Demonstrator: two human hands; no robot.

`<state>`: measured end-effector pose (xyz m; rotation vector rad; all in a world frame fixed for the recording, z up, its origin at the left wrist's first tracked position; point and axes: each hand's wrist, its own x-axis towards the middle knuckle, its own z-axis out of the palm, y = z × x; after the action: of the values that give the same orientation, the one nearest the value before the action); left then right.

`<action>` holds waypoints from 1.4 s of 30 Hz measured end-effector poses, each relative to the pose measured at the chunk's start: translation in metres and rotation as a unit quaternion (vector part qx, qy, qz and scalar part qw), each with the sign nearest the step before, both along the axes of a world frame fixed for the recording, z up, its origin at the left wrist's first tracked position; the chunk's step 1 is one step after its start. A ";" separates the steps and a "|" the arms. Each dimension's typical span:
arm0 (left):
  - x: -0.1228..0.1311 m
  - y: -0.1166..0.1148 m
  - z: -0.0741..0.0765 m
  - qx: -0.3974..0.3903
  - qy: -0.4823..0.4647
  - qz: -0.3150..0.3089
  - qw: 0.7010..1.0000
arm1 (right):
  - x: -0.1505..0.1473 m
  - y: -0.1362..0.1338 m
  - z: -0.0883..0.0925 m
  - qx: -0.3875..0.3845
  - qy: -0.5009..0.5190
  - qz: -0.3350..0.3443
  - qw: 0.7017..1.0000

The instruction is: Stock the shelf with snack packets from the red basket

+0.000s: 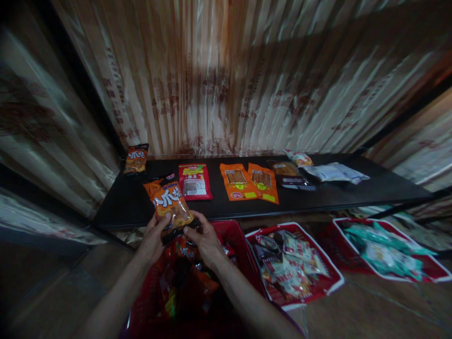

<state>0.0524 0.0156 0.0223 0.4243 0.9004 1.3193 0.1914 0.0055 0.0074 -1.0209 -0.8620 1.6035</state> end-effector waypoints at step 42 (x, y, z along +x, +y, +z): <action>-0.018 -0.004 0.004 0.081 -0.040 -0.126 0.988 | -0.008 0.001 0.006 -0.007 0.032 -0.056 0.998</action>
<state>0.0347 0.0111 0.0260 0.5879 0.6505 1.1722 0.1833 0.0062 0.0129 -1.0045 -0.7388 1.5420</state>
